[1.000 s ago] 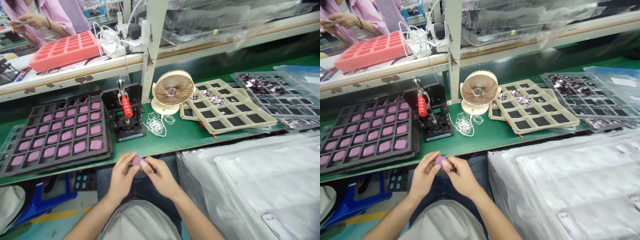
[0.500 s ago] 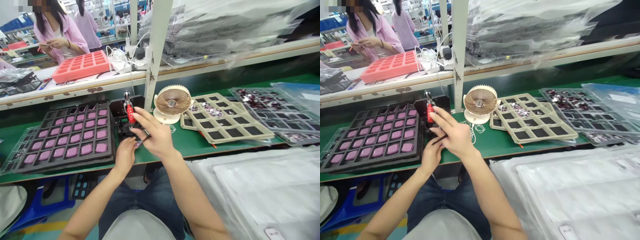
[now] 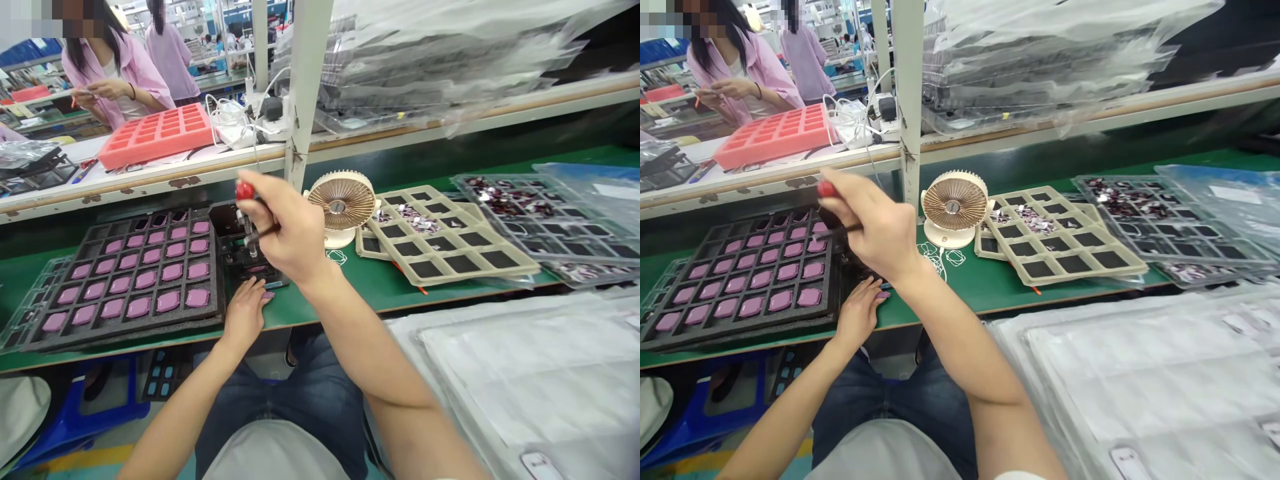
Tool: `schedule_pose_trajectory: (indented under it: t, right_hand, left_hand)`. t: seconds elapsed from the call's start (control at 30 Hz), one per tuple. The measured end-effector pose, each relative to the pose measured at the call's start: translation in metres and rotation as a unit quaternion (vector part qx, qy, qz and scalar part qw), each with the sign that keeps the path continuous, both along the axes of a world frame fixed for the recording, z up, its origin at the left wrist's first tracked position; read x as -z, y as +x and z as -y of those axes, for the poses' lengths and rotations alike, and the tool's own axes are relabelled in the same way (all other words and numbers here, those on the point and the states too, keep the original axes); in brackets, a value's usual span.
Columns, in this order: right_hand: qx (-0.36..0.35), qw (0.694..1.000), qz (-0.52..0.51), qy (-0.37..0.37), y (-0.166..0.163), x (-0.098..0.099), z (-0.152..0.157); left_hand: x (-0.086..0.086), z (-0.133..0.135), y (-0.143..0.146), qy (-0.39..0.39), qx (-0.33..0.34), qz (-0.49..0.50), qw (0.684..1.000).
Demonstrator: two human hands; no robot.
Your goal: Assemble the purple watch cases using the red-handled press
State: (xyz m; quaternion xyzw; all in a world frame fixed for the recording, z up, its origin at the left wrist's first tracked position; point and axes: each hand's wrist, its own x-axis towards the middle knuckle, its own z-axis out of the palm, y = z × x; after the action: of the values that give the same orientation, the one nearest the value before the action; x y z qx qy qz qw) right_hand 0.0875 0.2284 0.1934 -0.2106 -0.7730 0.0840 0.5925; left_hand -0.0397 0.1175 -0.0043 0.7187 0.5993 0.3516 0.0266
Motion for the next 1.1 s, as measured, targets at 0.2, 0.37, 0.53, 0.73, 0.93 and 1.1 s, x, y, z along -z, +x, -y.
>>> schedule_pose_trajectory:
  t: [0.2, 0.37, 0.53, 0.73, 0.93, 1.1]
  right_hand:
    - [0.064, 0.992, 0.014, -0.111, 0.013, 0.041, 0.014]
    - [0.055, 0.934, 0.279, -0.218, 0.023, 0.146, 0.016]
    - [0.018, 0.910, 0.361, -0.202, 0.003, 0.167, -0.014]
    - [0.012, 0.912, 0.369, -0.181, 0.009, 0.164, -0.019]
    - [0.086, 0.929, 0.303, -0.195, 0.048, 0.154, 0.007]
    - [0.143, 0.939, 0.207, -0.235, 0.072, 0.138, 0.034]
  left_hand:
    - [0.000, 0.015, 0.003, 0.052, -0.022, 0.051, 0.997]
    - [-0.002, 0.044, 0.012, 0.095, -0.075, 0.097, 0.988]
    - [0.002, 0.054, 0.023, 0.122, -0.117, 0.106, 0.980]
    - [-0.007, 0.037, 0.022, 0.150, -0.145, 0.089, 0.974]
    - [-0.012, -0.022, 0.010, 0.129, -0.154, 0.066, 0.978]
    - [-0.004, -0.051, 0.002, 0.091, -0.134, 0.049, 0.986]
